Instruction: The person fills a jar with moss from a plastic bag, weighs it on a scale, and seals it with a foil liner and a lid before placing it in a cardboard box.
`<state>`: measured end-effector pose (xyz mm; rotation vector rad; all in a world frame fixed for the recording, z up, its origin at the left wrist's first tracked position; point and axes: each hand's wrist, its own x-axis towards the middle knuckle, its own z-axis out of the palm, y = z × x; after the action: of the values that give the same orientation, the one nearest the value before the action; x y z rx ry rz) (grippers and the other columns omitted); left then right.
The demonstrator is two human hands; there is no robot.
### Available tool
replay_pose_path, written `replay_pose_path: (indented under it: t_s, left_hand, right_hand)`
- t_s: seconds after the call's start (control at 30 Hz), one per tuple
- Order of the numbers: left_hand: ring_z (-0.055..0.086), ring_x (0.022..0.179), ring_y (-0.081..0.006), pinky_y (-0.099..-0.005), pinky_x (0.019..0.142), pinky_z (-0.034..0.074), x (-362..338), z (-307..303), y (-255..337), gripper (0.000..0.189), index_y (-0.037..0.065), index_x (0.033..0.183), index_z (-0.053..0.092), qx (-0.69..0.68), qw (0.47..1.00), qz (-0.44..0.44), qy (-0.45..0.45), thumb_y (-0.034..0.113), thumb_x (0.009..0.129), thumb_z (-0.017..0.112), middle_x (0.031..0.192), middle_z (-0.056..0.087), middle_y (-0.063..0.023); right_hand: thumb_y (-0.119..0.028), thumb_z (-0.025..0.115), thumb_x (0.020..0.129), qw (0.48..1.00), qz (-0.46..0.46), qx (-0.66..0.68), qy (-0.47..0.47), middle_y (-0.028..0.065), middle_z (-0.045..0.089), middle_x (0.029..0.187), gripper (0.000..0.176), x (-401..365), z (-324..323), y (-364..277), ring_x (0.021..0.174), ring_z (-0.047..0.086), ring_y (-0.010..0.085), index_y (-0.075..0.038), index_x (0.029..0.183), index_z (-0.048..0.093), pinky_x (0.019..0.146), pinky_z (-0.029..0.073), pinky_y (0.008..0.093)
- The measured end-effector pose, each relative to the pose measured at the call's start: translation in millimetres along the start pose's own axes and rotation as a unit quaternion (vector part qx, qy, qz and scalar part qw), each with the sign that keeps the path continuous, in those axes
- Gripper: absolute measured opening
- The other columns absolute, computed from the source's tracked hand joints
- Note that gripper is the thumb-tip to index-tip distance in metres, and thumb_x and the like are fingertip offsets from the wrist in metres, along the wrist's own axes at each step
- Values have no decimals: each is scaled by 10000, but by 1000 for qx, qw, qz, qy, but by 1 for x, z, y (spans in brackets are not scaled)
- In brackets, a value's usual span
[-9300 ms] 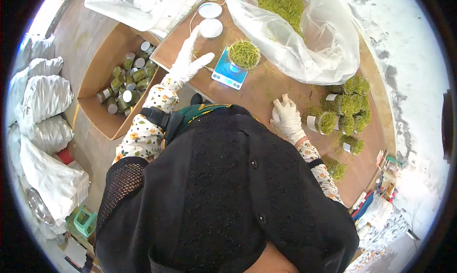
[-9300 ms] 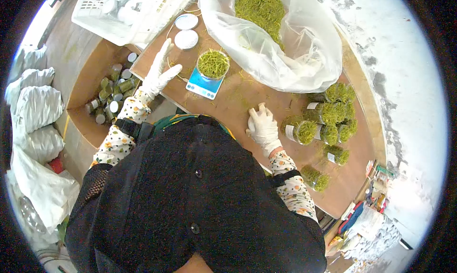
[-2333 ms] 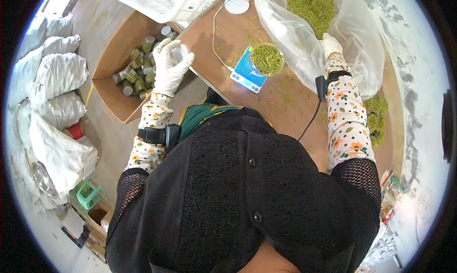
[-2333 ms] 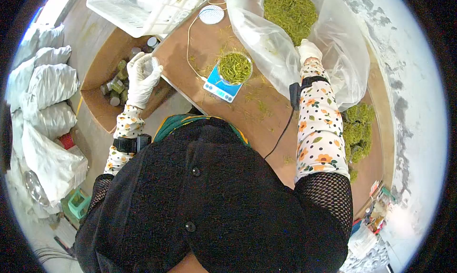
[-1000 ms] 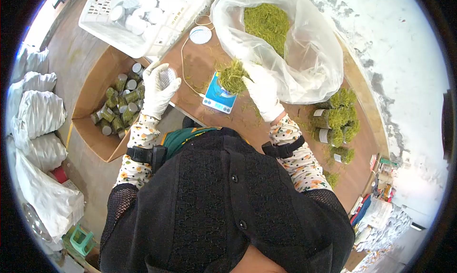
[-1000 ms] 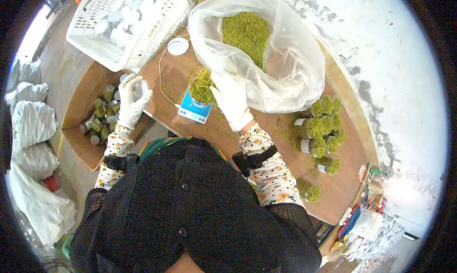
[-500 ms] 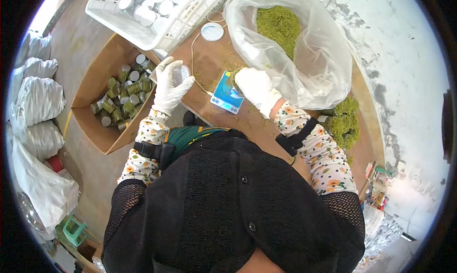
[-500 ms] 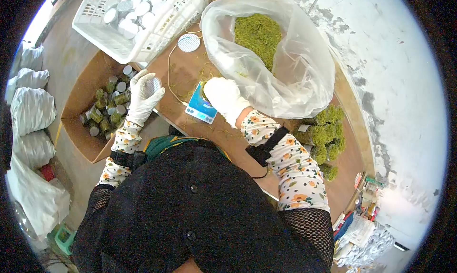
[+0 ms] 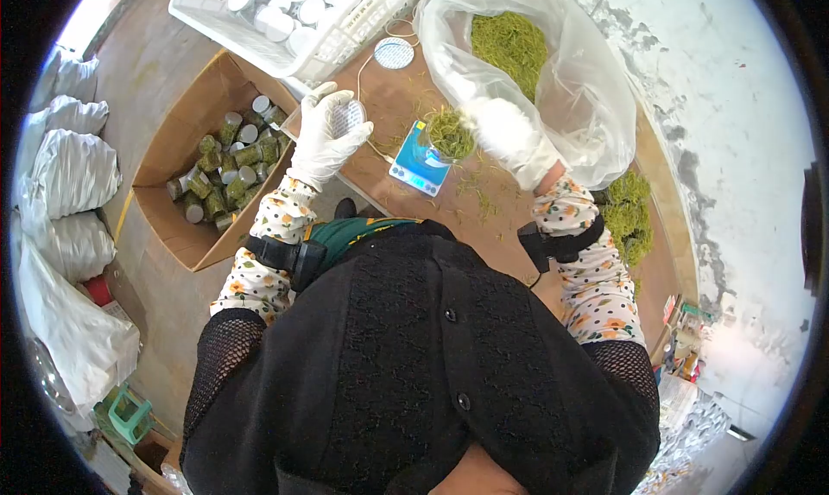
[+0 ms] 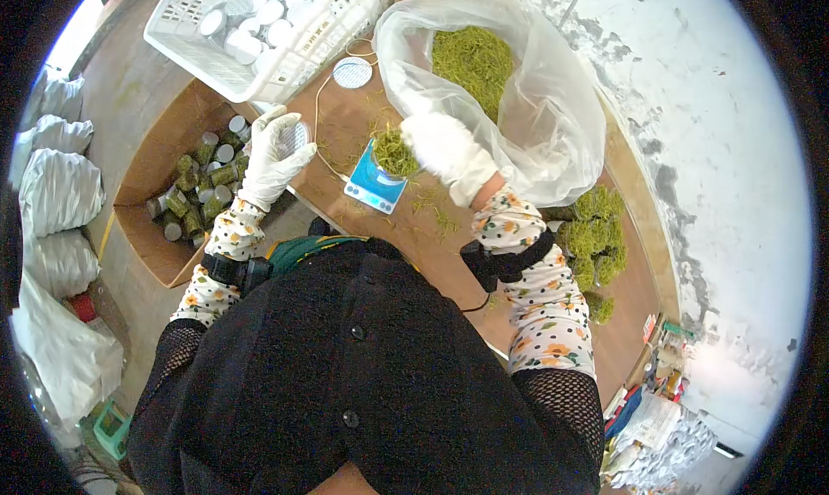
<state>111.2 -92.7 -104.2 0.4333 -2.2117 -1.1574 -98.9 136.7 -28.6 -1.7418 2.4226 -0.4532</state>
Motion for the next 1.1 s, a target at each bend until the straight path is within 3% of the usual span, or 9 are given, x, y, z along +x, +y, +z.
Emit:
replay_pose_path:
  t_s: [0.17, 0.2, 0.3, 0.43, 0.47, 0.57, 0.77, 0.97, 1.1]
  left_hand:
    - [438, 1233, -335, -414, 1065, 375, -4, -1, -1, 608, 9, 1218, 585, -6, 1000, -1, 12, 255, 728, 847, 1304, 429, -201]
    - [441, 1230, -331, -411, 1063, 378, -5, -1, -3, 605, 7, 1215, 587, -3, 1000, -3, 15, 252, 727, 847, 1300, 431, -197]
    - [448, 1223, -317, -396, 1055, 388, -6, -3, -6, 597, 6, 1209, 591, 15, 1000, -7, 24, 245, 726, 848, 1303, 425, -189]
    - [463, 1200, -291, -376, 1032, 410, -13, -3, -12, 580, 15, 1208, 594, -2, 998, -45, 34, 232, 733, 848, 1316, 407, -178]
    - [481, 1176, -273, -362, 1013, 430, -16, -3, -23, 577, 22, 1211, 590, 31, 999, -27, 33, 222, 736, 849, 1315, 403, -171]
    - [485, 1170, -265, -356, 1004, 438, -22, -4, -29, 580, 34, 1218, 585, 10, 998, -45, 39, 217, 736, 851, 1307, 402, -166]
    - [480, 1172, -253, -355, 997, 444, -24, -6, -32, 575, 47, 1215, 586, 46, 997, -34, 46, 210, 735, 855, 1304, 387, -156]
    - [469, 1184, -240, -351, 1009, 437, -23, -2, -28, 579, 42, 1218, 585, -66, 993, -87, 39, 222, 739, 856, 1321, 366, -149]
    - [478, 1169, -229, -344, 987, 453, -22, -6, -28, 580, 41, 1224, 576, -10, 997, -67, 37, 206, 743, 854, 1324, 358, -147]
  right_hand:
    - [-131, 579, 960, 991, 7, 112, 77, 74, 672, 824, 158, -8, -48, 1, 664, 597, 157, -34, 1037, 678, 648, 489, 287]
    - [-73, 577, 963, 961, 103, 244, 76, 26, 660, 841, 153, -11, -49, 1, 676, 569, 66, -17, 1071, 668, 616, 462, 230]
    - [-42, 567, 967, 899, 234, 354, 111, 13, 643, 833, 156, -23, -44, 11, 676, 557, 53, 5, 1089, 651, 599, 448, 212]
    - [-104, 571, 972, 865, 234, 442, 38, 17, 638, 821, 149, -67, 2, 41, 665, 553, 60, 2, 1055, 635, 597, 433, 192]
    - [-214, 615, 915, 873, 328, 360, -2, 107, 679, 860, 316, -80, 16, 41, 821, 650, 197, 12, 1134, 648, 721, 520, 304]
    - [-250, 717, 823, 938, 295, 174, -55, 217, 620, 1160, 589, -126, 71, 51, 1025, 638, 319, -1, 1323, 529, 850, 524, 378]
    - [-350, 869, 631, 941, 328, 10, -76, 213, 201, 1544, 1092, -172, 112, 25, 1219, 536, 421, -30, 1483, 266, 994, 482, 462]
    - [-357, 875, 608, 912, 389, 54, -120, 204, 201, 1538, 1051, -108, 100, 12, 1181, 553, 419, -7, 1417, 302, 936, 501, 496]
    - [-292, 818, 687, 964, 260, 40, -33, 245, 516, 1298, 770, -90, 129, 52, 1113, 570, 425, 18, 1291, 456, 945, 476, 462]
